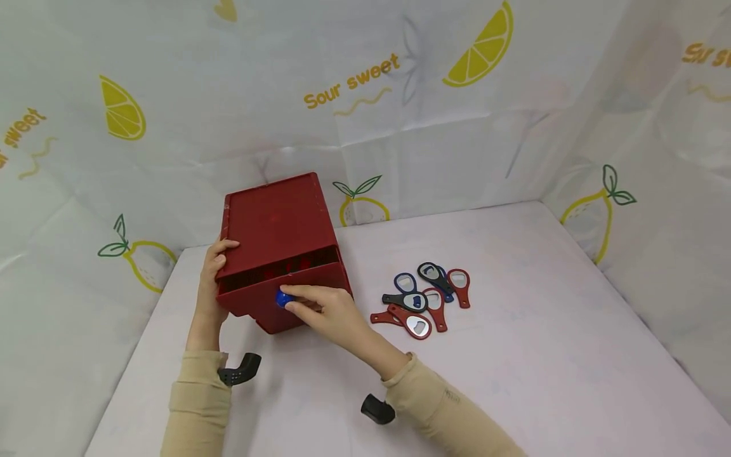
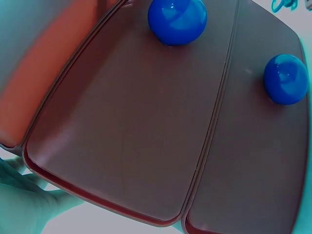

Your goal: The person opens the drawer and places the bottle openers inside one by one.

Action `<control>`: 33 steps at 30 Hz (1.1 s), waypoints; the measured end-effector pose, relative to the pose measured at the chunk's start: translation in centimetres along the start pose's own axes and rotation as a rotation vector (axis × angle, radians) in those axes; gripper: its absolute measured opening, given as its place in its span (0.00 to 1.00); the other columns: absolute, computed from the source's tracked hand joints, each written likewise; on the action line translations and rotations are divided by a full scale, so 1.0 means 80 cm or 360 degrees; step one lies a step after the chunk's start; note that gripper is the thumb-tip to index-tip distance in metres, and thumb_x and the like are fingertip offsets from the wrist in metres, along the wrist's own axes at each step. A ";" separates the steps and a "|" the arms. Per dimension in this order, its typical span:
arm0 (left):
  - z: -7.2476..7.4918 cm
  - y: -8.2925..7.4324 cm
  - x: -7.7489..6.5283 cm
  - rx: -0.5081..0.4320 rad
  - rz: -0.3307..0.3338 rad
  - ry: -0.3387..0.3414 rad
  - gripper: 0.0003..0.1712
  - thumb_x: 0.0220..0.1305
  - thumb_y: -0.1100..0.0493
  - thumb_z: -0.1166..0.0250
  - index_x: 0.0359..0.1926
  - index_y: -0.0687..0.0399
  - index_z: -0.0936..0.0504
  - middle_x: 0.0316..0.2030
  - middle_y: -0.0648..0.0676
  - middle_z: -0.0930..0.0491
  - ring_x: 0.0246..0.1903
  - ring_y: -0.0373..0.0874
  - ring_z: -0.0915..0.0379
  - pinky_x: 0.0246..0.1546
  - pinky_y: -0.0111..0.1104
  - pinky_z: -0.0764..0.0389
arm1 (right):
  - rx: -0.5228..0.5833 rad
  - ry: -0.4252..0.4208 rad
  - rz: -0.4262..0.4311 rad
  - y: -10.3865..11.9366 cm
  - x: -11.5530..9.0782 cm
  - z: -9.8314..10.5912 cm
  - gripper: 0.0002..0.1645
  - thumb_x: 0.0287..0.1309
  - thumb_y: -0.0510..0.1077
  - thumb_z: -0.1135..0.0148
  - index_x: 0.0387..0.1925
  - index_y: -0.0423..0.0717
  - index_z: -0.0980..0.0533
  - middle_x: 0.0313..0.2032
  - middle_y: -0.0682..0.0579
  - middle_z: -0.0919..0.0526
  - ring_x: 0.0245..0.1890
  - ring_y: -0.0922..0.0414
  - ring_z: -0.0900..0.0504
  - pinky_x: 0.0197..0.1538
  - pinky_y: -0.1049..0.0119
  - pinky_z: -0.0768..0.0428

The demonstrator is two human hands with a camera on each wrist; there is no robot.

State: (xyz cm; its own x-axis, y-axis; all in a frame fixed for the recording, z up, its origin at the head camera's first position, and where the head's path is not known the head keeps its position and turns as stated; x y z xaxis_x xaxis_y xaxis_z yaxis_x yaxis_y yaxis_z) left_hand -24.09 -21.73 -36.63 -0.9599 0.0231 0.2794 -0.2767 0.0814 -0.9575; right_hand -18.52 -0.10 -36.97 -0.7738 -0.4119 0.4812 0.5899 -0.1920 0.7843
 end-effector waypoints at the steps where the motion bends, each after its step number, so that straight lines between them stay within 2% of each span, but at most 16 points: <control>1: 0.000 0.001 0.001 0.0010 0.0001 -0.0004 0.17 0.62 0.54 0.61 0.47 0.38 0.29 0.72 0.37 0.56 0.68 0.46 0.57 0.59 0.48 0.46 | -0.0010 -0.0021 -0.0013 -0.002 0.002 -0.001 0.19 0.57 0.43 0.39 0.51 0.47 0.22 0.44 0.48 0.15 0.33 0.61 0.15 0.36 0.75 0.20; 6: 0.000 0.004 0.005 0.0036 0.0017 -0.0015 0.17 0.62 0.52 0.59 0.47 0.38 0.29 0.71 0.36 0.56 0.66 0.47 0.54 0.54 0.42 0.39 | -0.0017 -0.0105 -0.0085 -0.008 0.013 -0.001 0.19 0.58 0.44 0.40 0.52 0.49 0.22 0.45 0.49 0.15 0.32 0.60 0.15 0.36 0.75 0.20; 10: -0.001 0.006 0.005 0.0047 0.0036 -0.0023 0.17 0.62 0.52 0.60 0.47 0.37 0.29 0.71 0.35 0.56 0.65 0.46 0.52 0.50 0.39 0.34 | -0.0002 -0.0118 -0.0108 -0.012 0.019 0.000 0.19 0.59 0.46 0.41 0.53 0.51 0.23 0.45 0.49 0.15 0.31 0.57 0.16 0.35 0.74 0.20; 18: -0.002 0.005 0.006 0.0061 0.0024 -0.0008 0.17 0.62 0.53 0.60 0.47 0.38 0.28 0.71 0.35 0.55 0.65 0.45 0.52 0.49 0.39 0.35 | 0.0023 -0.0132 -0.0132 -0.017 0.024 0.000 0.19 0.59 0.45 0.41 0.53 0.50 0.23 0.44 0.50 0.15 0.29 0.60 0.18 0.34 0.72 0.20; 22: 0.001 0.003 0.003 0.0076 0.0042 -0.0022 0.17 0.62 0.54 0.61 0.46 0.36 0.28 0.72 0.35 0.56 0.65 0.44 0.52 0.49 0.37 0.34 | 0.0081 -0.0101 -0.0183 -0.018 0.025 -0.002 0.19 0.59 0.45 0.41 0.53 0.51 0.23 0.44 0.50 0.16 0.31 0.59 0.18 0.36 0.72 0.20; 29: 0.004 0.004 0.001 0.0055 0.0028 -0.0051 0.17 0.62 0.53 0.60 0.46 0.37 0.28 0.72 0.37 0.55 0.63 0.44 0.50 0.48 0.37 0.34 | 0.0125 -0.0006 -0.0360 -0.019 0.023 -0.009 0.20 0.61 0.48 0.43 0.55 0.57 0.26 0.44 0.53 0.18 0.38 0.60 0.18 0.41 0.71 0.20; 33: 0.004 0.004 0.001 0.0046 0.0015 -0.0052 0.17 0.62 0.53 0.60 0.47 0.39 0.28 0.71 0.37 0.54 0.64 0.44 0.52 0.49 0.38 0.36 | 0.0142 0.0025 -0.0360 -0.020 0.020 -0.011 0.21 0.62 0.47 0.44 0.56 0.52 0.34 0.44 0.49 0.20 0.40 0.57 0.18 0.43 0.69 0.21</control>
Point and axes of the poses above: each hand's wrist, its own x-axis towards the middle knuckle, its own z-axis out of the back of the hand, y = z × x, the point moved 4 cm from there along x, towards the middle knuckle
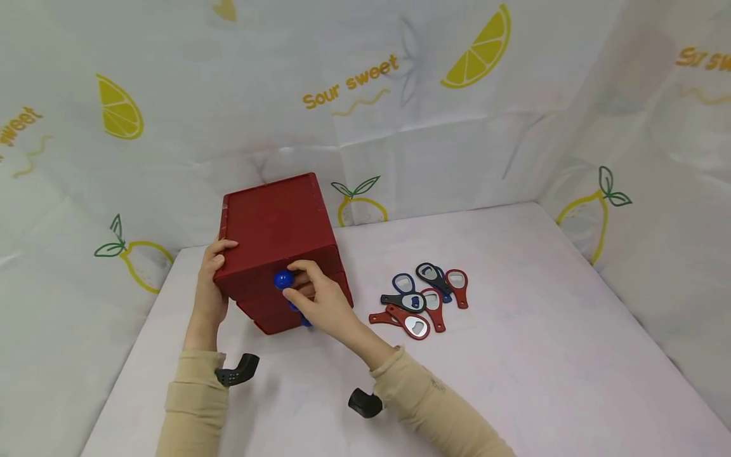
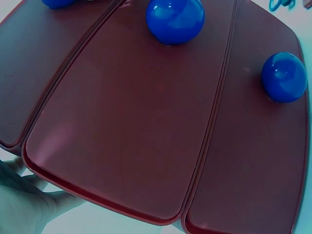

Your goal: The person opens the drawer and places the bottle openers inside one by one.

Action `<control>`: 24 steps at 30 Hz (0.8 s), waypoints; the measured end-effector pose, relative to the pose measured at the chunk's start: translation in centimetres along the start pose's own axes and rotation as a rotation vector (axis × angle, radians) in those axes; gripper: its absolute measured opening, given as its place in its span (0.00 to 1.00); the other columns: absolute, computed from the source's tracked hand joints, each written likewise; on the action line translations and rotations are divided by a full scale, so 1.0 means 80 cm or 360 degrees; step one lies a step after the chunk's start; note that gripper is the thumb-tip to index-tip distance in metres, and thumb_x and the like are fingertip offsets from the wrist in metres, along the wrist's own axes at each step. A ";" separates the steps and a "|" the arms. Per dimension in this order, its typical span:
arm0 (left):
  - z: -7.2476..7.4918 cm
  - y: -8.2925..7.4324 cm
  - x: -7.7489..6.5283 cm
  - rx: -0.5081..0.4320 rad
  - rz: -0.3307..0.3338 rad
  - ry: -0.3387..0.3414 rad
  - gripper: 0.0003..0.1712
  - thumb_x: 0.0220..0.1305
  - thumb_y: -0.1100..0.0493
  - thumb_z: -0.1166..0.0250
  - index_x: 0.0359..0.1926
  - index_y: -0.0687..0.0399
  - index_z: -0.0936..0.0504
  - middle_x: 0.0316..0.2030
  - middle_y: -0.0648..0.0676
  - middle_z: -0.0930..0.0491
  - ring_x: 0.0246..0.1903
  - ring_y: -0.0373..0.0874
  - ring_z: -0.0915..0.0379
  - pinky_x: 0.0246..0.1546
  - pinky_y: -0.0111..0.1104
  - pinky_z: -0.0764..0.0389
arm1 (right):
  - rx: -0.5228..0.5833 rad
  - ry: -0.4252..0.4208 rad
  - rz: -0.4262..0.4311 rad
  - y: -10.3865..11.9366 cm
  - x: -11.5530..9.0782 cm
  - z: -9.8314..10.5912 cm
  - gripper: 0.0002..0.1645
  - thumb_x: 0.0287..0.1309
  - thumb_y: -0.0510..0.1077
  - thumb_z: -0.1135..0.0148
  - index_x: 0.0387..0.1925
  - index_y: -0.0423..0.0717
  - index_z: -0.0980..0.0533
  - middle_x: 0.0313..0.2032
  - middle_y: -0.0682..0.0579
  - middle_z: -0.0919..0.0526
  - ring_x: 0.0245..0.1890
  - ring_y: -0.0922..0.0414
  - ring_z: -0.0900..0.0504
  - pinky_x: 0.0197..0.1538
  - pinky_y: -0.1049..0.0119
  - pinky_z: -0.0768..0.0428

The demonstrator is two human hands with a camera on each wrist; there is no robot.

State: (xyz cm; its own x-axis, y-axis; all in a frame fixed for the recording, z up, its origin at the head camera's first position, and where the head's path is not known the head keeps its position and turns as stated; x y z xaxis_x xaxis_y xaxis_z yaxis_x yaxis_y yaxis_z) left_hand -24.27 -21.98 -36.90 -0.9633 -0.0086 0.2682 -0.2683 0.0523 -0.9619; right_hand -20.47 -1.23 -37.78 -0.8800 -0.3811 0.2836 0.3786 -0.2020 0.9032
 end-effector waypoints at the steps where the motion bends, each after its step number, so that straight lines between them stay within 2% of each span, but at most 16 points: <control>1: 0.000 0.000 0.000 0.0003 0.0002 0.0002 0.17 0.62 0.53 0.60 0.47 0.39 0.29 0.71 0.37 0.54 0.64 0.44 0.51 0.49 0.38 0.35 | 0.0008 0.0005 -0.0002 -0.001 -0.001 0.000 0.21 0.62 0.46 0.44 0.55 0.51 0.35 0.44 0.48 0.20 0.41 0.56 0.18 0.43 0.68 0.21; 5: 0.000 0.001 0.001 0.0008 -0.0003 0.0003 0.18 0.62 0.54 0.61 0.48 0.39 0.29 0.71 0.36 0.54 0.63 0.45 0.51 0.49 0.38 0.35 | -0.0001 0.0017 -0.0034 -0.011 -0.006 0.000 0.17 0.61 0.44 0.43 0.50 0.47 0.35 0.44 0.47 0.21 0.41 0.55 0.19 0.43 0.70 0.22; 13: -0.001 0.001 0.002 0.0013 -0.0013 0.0004 0.18 0.62 0.53 0.60 0.49 0.40 0.29 0.71 0.36 0.54 0.63 0.45 0.50 0.49 0.39 0.35 | -0.0116 0.0013 -0.0042 -0.036 -0.013 -0.001 0.15 0.59 0.42 0.42 0.49 0.46 0.29 0.35 0.48 0.20 0.32 0.60 0.23 0.35 0.72 0.24; 18: 0.000 0.002 0.001 0.0018 0.0001 -0.0005 0.18 0.62 0.52 0.60 0.48 0.39 0.29 0.71 0.35 0.54 0.63 0.45 0.50 0.49 0.39 0.35 | -0.0179 0.0041 -0.0084 -0.050 -0.015 -0.004 0.14 0.61 0.44 0.44 0.49 0.49 0.28 0.37 0.49 0.18 0.31 0.62 0.23 0.33 0.73 0.25; 20: 0.001 0.002 0.000 0.0017 0.0002 -0.0007 0.17 0.62 0.52 0.60 0.48 0.39 0.29 0.71 0.36 0.54 0.63 0.45 0.50 0.49 0.39 0.35 | -0.0150 0.0063 -0.0109 -0.055 -0.017 -0.006 0.15 0.61 0.45 0.43 0.49 0.50 0.28 0.39 0.49 0.17 0.32 0.61 0.21 0.33 0.73 0.24; 24: 0.000 0.002 0.000 0.0016 0.0000 0.0004 0.17 0.62 0.52 0.60 0.48 0.38 0.29 0.71 0.35 0.54 0.63 0.46 0.50 0.49 0.39 0.35 | 0.0062 0.0072 -0.0175 -0.063 -0.018 -0.011 0.16 0.59 0.45 0.41 0.50 0.50 0.28 0.40 0.46 0.17 0.35 0.58 0.17 0.38 0.69 0.21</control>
Point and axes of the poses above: each hand's wrist, its own x-axis towards the middle knuckle, its own z-axis out of the back of the hand, y = z × x, the point moved 4 cm from there along x, towards the middle knuckle
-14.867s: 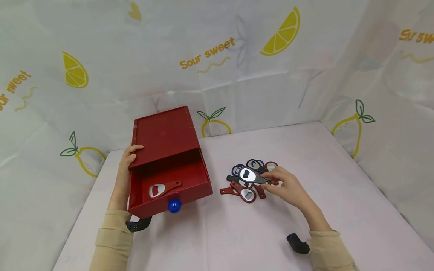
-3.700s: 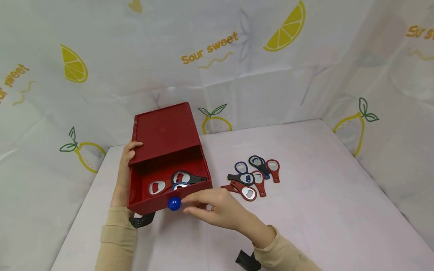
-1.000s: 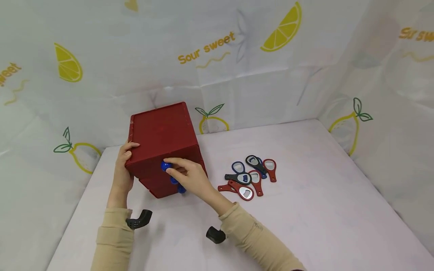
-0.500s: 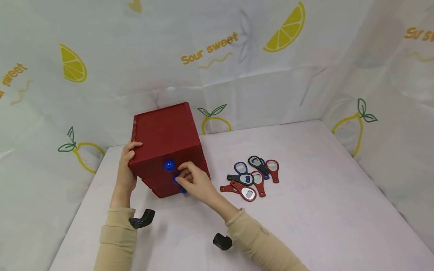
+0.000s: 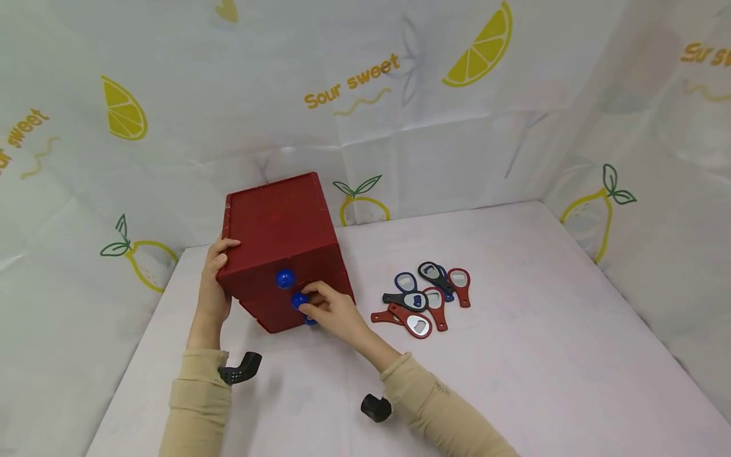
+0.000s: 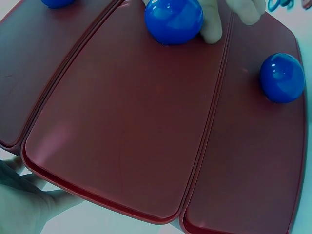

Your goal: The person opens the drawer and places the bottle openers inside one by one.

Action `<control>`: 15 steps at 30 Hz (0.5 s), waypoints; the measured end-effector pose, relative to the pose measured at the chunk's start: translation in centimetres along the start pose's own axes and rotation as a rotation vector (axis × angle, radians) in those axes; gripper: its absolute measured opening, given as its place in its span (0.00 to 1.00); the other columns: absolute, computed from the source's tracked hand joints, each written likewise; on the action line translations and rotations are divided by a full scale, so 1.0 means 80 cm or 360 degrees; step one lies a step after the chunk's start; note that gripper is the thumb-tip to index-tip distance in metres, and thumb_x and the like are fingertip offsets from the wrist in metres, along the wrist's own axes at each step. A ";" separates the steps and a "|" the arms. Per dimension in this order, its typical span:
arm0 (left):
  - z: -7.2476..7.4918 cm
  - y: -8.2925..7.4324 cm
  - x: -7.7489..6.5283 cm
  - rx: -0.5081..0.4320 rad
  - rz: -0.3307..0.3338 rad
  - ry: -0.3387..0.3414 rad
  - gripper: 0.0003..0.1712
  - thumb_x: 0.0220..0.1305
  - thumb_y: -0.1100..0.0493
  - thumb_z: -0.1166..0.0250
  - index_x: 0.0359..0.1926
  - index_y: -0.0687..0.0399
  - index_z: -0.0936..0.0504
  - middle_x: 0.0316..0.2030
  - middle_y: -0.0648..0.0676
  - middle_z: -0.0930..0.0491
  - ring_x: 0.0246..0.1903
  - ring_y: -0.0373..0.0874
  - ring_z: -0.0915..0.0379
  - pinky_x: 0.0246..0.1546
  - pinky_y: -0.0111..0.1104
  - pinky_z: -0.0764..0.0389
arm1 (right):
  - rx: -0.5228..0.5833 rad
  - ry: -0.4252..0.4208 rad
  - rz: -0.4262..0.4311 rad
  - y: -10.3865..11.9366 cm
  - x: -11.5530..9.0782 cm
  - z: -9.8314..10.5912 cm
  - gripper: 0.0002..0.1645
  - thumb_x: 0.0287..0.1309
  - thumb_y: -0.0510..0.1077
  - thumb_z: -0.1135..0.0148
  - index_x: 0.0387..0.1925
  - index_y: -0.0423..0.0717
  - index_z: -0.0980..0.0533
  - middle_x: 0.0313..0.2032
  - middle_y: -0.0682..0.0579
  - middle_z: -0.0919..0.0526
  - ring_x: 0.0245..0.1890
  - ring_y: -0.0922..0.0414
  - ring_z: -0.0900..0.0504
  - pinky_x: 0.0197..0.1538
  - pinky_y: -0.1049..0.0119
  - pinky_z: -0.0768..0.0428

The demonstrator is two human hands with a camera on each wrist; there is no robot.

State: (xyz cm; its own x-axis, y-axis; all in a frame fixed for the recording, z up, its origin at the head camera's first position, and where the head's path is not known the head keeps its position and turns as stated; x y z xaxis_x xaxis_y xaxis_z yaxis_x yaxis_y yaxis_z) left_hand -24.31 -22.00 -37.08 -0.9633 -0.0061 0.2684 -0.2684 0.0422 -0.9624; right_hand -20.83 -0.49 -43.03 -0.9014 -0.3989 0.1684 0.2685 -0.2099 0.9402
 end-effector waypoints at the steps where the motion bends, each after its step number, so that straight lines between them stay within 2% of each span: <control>1: 0.000 0.000 0.000 -0.0004 -0.0001 -0.0001 0.17 0.62 0.52 0.60 0.47 0.38 0.28 0.71 0.36 0.54 0.63 0.46 0.50 0.49 0.39 0.35 | 0.0053 0.0003 -0.0007 -0.002 0.000 0.000 0.16 0.59 0.45 0.41 0.50 0.49 0.28 0.40 0.45 0.18 0.35 0.56 0.17 0.39 0.66 0.20; 4: -0.001 0.000 0.000 -0.0011 -0.0004 -0.0010 0.17 0.61 0.53 0.60 0.47 0.38 0.28 0.71 0.36 0.54 0.63 0.45 0.49 0.48 0.38 0.34 | 0.0150 0.0009 -0.0019 -0.005 0.002 -0.001 0.16 0.59 0.44 0.41 0.49 0.47 0.27 0.39 0.44 0.18 0.35 0.54 0.16 0.41 0.59 0.19; 7: -0.002 0.000 0.000 -0.0004 0.0001 -0.0004 0.17 0.62 0.53 0.60 0.48 0.38 0.28 0.71 0.36 0.54 0.62 0.46 0.47 0.46 0.36 0.31 | 0.0159 0.0004 -0.0006 -0.004 0.002 -0.001 0.15 0.60 0.43 0.42 0.48 0.45 0.26 0.39 0.43 0.17 0.35 0.52 0.16 0.41 0.54 0.20; 15: 0.001 -0.002 -0.002 0.0030 0.0026 0.0016 0.17 0.62 0.52 0.59 0.48 0.38 0.29 0.71 0.35 0.55 0.62 0.45 0.48 0.48 0.36 0.32 | 0.0144 -0.0010 -0.0060 0.021 -0.007 0.002 0.15 0.57 0.39 0.40 0.46 0.39 0.24 0.39 0.39 0.17 0.36 0.50 0.17 0.42 0.53 0.20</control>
Point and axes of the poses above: each hand's wrist, its own x-axis towards the middle knuckle, its own z-axis out of the back of the hand, y = z × x, the point moved 4 cm from there along x, towards the middle knuckle
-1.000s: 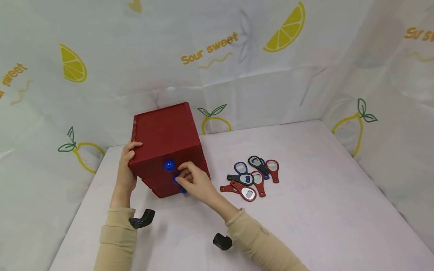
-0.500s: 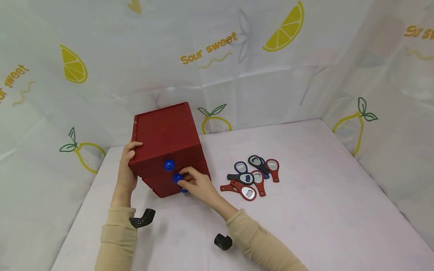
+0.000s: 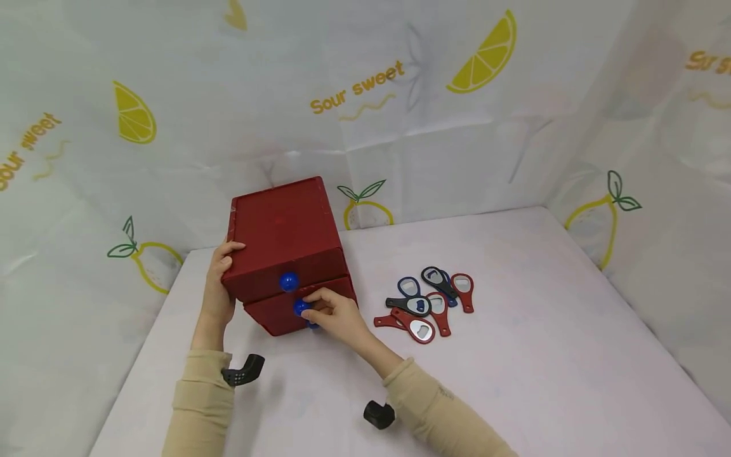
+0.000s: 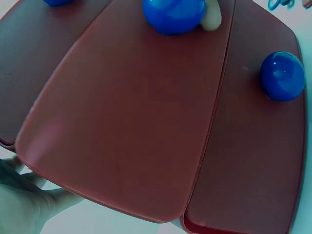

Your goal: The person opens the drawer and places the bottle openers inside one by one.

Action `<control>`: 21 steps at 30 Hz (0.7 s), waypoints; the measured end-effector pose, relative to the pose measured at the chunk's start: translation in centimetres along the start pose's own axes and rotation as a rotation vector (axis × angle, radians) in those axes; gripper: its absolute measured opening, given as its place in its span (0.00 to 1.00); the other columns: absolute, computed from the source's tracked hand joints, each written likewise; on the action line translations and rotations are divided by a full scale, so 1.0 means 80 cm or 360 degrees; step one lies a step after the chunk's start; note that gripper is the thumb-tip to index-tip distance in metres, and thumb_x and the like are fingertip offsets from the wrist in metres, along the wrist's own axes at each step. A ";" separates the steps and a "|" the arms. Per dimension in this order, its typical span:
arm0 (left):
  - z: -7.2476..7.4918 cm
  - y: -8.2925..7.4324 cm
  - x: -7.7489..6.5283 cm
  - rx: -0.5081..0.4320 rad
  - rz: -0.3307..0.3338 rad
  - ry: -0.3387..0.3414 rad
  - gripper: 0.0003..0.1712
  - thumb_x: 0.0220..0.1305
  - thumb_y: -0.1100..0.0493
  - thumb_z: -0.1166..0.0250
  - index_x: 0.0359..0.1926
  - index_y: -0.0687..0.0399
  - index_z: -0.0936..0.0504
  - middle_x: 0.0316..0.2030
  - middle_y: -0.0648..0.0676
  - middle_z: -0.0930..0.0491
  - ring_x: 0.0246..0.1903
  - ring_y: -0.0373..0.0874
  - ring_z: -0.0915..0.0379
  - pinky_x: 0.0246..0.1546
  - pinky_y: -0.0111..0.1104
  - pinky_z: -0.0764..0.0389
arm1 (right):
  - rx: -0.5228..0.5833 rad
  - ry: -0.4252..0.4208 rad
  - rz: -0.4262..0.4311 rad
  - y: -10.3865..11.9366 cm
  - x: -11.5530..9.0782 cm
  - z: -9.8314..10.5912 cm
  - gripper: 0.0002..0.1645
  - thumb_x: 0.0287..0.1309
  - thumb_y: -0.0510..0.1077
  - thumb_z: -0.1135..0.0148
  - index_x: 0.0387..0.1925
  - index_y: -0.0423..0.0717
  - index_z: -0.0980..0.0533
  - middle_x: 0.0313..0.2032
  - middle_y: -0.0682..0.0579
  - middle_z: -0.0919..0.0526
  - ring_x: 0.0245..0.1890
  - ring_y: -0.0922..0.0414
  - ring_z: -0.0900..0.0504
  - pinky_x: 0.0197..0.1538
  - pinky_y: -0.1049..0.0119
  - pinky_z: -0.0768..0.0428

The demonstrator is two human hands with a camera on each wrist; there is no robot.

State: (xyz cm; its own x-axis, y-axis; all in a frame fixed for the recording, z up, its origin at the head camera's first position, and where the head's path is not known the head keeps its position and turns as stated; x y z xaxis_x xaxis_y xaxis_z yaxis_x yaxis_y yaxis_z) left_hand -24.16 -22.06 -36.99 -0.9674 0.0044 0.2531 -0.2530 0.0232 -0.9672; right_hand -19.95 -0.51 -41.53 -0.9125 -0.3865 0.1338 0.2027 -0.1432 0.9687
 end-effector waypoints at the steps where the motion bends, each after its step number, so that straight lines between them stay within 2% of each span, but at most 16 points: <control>1: 0.000 0.000 0.000 -0.0002 0.0003 -0.0003 0.17 0.61 0.52 0.59 0.48 0.38 0.29 0.71 0.35 0.55 0.62 0.45 0.48 0.48 0.37 0.32 | 0.0001 0.0004 -0.0013 0.001 -0.002 0.000 0.15 0.57 0.39 0.40 0.46 0.39 0.24 0.39 0.39 0.17 0.36 0.51 0.18 0.42 0.54 0.20; 7: -0.002 0.000 0.000 -0.0007 0.0009 0.0000 0.18 0.62 0.52 0.60 0.49 0.39 0.30 0.71 0.35 0.55 0.63 0.46 0.49 0.49 0.36 0.32 | -0.0067 0.0022 -0.0034 -0.011 -0.013 0.002 0.15 0.55 0.46 0.37 0.45 0.49 0.22 0.40 0.48 0.16 0.37 0.59 0.19 0.40 0.73 0.22; 12: -0.003 0.000 0.000 -0.0027 0.0000 0.0001 0.18 0.62 0.53 0.61 0.49 0.38 0.30 0.71 0.36 0.55 0.63 0.46 0.50 0.51 0.37 0.35 | -0.0124 0.0043 0.0019 -0.007 -0.025 0.001 0.15 0.53 0.50 0.36 0.44 0.54 0.22 0.37 0.53 0.15 0.35 0.62 0.19 0.39 0.73 0.22; 16: -0.003 0.000 0.001 -0.0049 -0.0035 0.0003 0.18 0.61 0.53 0.60 0.47 0.37 0.29 0.71 0.37 0.54 0.64 0.45 0.51 0.53 0.38 0.39 | -0.0157 0.0062 0.0060 -0.002 -0.034 0.001 0.15 0.54 0.50 0.37 0.44 0.54 0.22 0.37 0.54 0.15 0.35 0.63 0.19 0.39 0.73 0.21; 21: -0.002 -0.001 0.001 -0.0036 -0.0044 0.0006 0.17 0.61 0.54 0.60 0.47 0.38 0.29 0.71 0.37 0.54 0.64 0.46 0.51 0.53 0.39 0.38 | -0.0164 0.0103 0.0082 0.003 -0.045 0.001 0.15 0.54 0.51 0.37 0.44 0.53 0.23 0.37 0.54 0.15 0.35 0.63 0.18 0.40 0.73 0.21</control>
State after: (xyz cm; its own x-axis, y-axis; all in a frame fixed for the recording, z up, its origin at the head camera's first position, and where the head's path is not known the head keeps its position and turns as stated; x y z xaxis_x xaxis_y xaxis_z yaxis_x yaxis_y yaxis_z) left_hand -24.17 -21.88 -36.87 -0.9600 0.0070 0.2798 -0.2792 0.0459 -0.9591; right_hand -16.61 0.91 -41.78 -0.8759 -0.4531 0.1658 0.2871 -0.2133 0.9338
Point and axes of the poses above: each hand's wrist, its own x-axis towards the middle knuckle, its own z-axis out of the back of the hand, y = z × x, the point moved 4 cm from there along x, towards the middle knuckle
